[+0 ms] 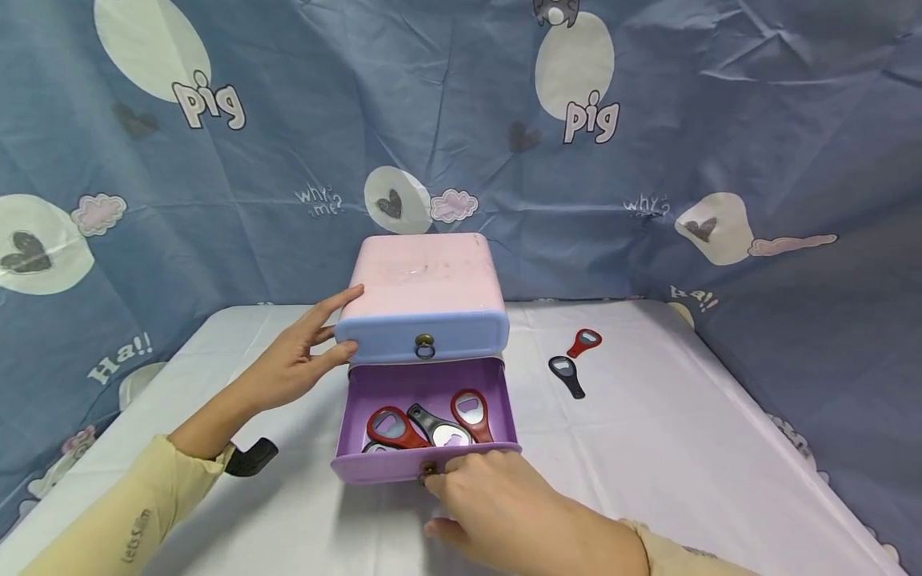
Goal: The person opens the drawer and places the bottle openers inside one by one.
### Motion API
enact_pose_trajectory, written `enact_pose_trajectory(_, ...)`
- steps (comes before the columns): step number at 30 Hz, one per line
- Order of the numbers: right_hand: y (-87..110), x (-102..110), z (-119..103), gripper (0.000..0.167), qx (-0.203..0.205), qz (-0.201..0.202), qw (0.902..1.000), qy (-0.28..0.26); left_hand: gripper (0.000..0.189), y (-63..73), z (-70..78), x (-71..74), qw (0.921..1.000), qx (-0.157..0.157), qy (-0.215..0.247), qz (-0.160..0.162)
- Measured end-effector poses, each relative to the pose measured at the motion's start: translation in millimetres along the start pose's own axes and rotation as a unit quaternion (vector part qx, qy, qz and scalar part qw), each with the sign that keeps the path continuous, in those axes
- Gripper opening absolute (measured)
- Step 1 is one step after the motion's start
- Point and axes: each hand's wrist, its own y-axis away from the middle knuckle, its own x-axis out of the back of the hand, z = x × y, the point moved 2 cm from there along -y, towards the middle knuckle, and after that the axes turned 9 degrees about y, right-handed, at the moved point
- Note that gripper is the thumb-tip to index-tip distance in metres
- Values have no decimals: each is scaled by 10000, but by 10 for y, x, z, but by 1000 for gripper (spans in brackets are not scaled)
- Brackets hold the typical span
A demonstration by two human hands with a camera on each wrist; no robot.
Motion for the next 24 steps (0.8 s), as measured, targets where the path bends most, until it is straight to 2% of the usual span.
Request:
enact_pose_trajectory(6,-27,-38,-6,34,-29,-160,9999,0,73,3,-4,-1,10000,66,-2,-15)
enact_pose_trajectory(9,-43,-53,1,30,-81,-84,9999,-98,73,4,-3,-3,10000,66,-24,22)
enact_pose_trajectory(12,-64,-68,23,25,-193,153,9993,-294,73,-2,0,-7,10000,55,-6,51)
enact_pose_trajectory(15,-74,-77,32,22,-232,592,9975,-322,73,1,-5,-20,10000,73,38,38)
enact_pose_trajectory(19,-86,-53,28,24,-185,1118,9935,-109,72,14,-16,-25,9999,119,57,50)
enact_pose_trajectory(24,-120,34,64,26,-269,1362,9902,-122,73,21,-22,-17,9997,145,184,118)
